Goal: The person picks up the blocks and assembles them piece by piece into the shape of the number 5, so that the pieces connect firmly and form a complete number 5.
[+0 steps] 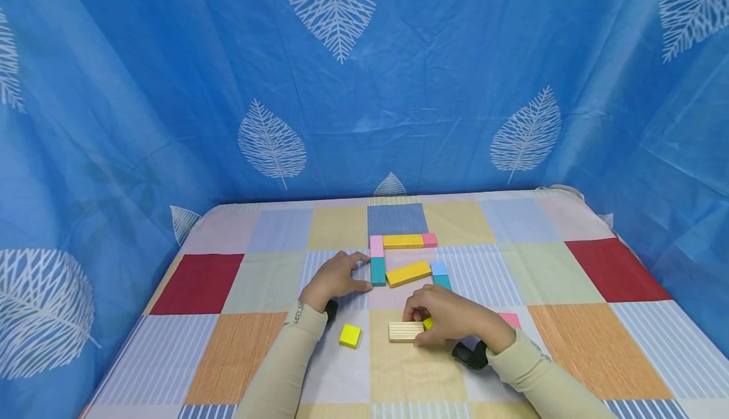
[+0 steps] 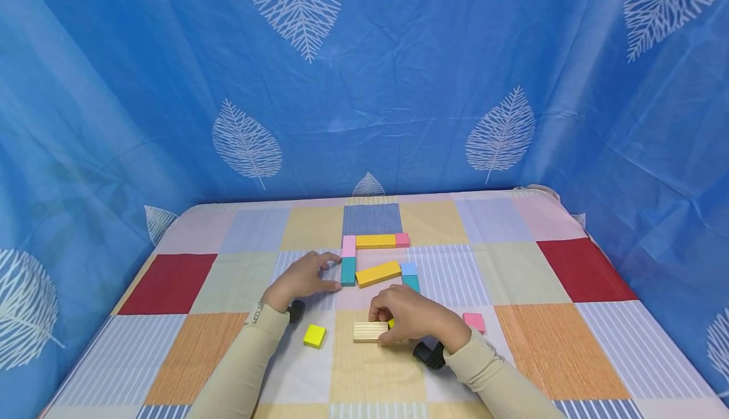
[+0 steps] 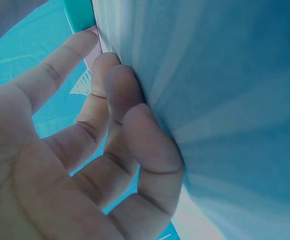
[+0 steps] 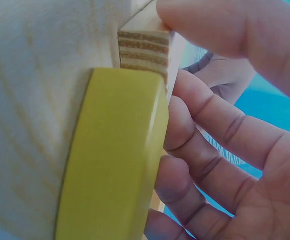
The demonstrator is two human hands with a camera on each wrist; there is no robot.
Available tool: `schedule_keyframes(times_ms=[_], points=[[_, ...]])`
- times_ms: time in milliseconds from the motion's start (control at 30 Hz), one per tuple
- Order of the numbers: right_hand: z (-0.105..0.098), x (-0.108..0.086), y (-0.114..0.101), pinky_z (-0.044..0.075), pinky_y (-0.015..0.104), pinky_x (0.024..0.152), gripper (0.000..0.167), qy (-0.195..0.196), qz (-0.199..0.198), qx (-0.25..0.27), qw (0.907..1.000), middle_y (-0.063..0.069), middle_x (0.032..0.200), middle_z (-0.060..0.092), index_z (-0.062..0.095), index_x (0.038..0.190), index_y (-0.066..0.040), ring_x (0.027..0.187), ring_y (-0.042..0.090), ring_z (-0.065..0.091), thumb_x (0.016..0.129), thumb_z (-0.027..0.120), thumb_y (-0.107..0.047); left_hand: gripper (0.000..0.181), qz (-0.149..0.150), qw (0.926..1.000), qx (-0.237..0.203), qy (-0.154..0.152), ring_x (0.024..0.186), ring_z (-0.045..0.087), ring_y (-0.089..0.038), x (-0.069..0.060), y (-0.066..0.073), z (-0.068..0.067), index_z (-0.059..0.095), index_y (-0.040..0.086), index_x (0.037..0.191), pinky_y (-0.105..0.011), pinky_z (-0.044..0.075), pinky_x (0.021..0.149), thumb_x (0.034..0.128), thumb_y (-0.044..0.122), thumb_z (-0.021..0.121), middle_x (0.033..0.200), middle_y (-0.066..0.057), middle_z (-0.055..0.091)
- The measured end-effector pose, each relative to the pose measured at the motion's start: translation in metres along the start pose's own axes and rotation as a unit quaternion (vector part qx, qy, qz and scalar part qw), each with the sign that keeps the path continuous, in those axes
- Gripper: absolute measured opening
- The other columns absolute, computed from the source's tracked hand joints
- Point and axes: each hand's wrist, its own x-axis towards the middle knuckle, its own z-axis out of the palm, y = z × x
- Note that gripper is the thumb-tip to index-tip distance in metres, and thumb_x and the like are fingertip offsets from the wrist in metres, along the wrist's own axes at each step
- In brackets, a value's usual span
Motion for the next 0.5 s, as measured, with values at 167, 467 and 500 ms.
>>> schedule_keyframes(times_ms=[167, 467, 500], points=[[0.0015, -0.0005, 0.0022, 0.038, 0.028, 0.080, 0.025, -0.001, 0.003, -0.001, 1.0000, -0.017, 0.081, 0.055, 0.072, 0.093, -0.018, 0.080, -0.001, 0.046, 0.082, 0.093, -0.012, 0.062, 0.001, 1.0000, 0.000, 0.001, 0.099, 0.064, -0.027, 0.0000, -0.0004, 0.0002, 0.067, 0.015, 0.146, -0.047, 0.058, 0.093, 0.0896, 0.024, 0.092, 0.119, -0.014, 0.066], [-0.0008, -0.0019, 0.0033, 0.044, 0.025, 0.079, 0.019, -0.004, 0.012, 0.032, 0.9994, -0.013, 0.085, 0.057, 0.074, 0.098, -0.014, 0.081, 0.002, 0.049, 0.087, 0.090, -0.012, 0.062, 0.003, 1.0000, -0.006, -0.001, 0.100, 0.064, -0.028, -0.0006, -0.0005, -0.0008, 0.067, 0.014, 0.147, -0.048, 0.058, 0.093, 0.0902, 0.024, 0.091, 0.119, -0.014, 0.066], [-0.0015, -0.0022, 0.0035, 0.046, 0.025, 0.078, 0.019, -0.002, 0.011, 0.038, 0.9992, -0.012, 0.086, 0.058, 0.074, 0.100, -0.012, 0.081, 0.002, 0.050, 0.088, 0.089, -0.012, 0.062, 0.004, 1.0000, -0.008, -0.001, 0.100, 0.064, -0.028, -0.0007, -0.0006, -0.0007, 0.067, 0.014, 0.147, -0.048, 0.058, 0.094, 0.0903, 0.024, 0.091, 0.119, -0.015, 0.066]])
